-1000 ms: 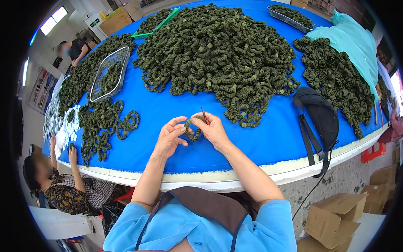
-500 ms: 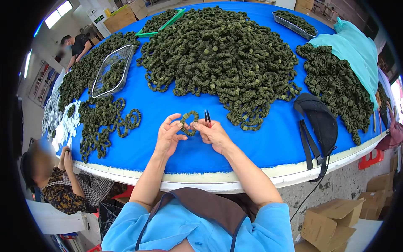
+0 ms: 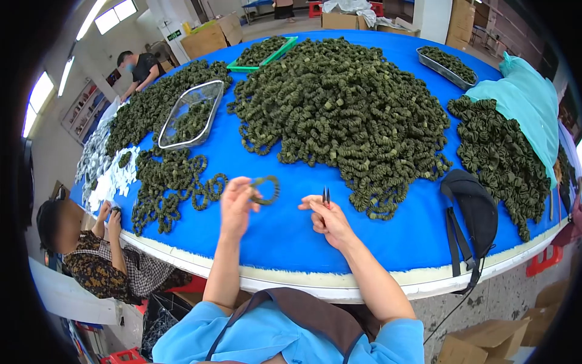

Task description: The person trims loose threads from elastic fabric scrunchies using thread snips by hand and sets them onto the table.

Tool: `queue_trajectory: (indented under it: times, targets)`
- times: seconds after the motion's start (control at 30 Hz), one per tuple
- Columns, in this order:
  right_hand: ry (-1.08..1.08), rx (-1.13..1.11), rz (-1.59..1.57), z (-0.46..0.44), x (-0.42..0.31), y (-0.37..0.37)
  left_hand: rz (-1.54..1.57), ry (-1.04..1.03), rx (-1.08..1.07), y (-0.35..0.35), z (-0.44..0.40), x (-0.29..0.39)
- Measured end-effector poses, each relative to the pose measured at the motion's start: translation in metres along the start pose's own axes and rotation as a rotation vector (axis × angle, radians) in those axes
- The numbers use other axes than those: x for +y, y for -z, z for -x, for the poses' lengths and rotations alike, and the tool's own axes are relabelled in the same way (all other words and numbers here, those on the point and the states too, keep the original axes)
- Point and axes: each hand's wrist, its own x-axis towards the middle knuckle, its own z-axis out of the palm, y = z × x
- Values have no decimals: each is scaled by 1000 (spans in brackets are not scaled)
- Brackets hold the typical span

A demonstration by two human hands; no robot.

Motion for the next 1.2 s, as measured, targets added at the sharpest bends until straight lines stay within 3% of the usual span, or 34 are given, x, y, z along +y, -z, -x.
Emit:
queue_trajectory:
  times: [0.1, 0.13, 0.2, 0.3, 0.33, 0.4, 0.47, 0.67, 0.83, 0.9, 0.97, 1.0, 1.13, 1.2]
  targets:
    - [94, 90, 124, 3, -2, -1, -428, -265, 355, 41, -9, 26]
    - [122, 120, 166, 4, -2, 0, -427, -273, 352, 56, -9, 33]
    - [226, 151, 299, -1, 5, 3, -1414, -458, 457, 81, -7, 39]
    - [526, 260, 707, -11, 17, 8, -1435, -574, 325, 84, -27, 32]
    - [526, 258, 711, -9, 16, 7, -1361, -557, 222, 76, -36, 28]
    - [611, 313, 1082, -2, 10, 3, -1256, -490, 70, 57, -63, 12]
    - [698, 365, 1455, 2, 4, 0, -1229, -462, 93, 38, -92, -7]
    - [817, 337, 1684, 0, 2, 16, -1286, -217, 184, 12, -144, -42]
    - [863, 332, 1514, 3, -1, 6, -886, -51, 110, 10, -98, -32]
    - [854, 342, 1447, 0, 0, 2, -556, 77, -5, -1, -60, -22]
    - [662, 330, 900, -1, 1, -5, -214, 212, -112, -18, -29, -15]
    - [644, 355, 893, -2, 1, -3, -217, 238, -125, -25, -18, -15]
    - [439, 73, 607, -4, 2, 12, -126, 343, -263, -51, 15, -18]
    - [438, 98, 630, 0, 3, 10, -158, 339, -278, -62, 19, -16]
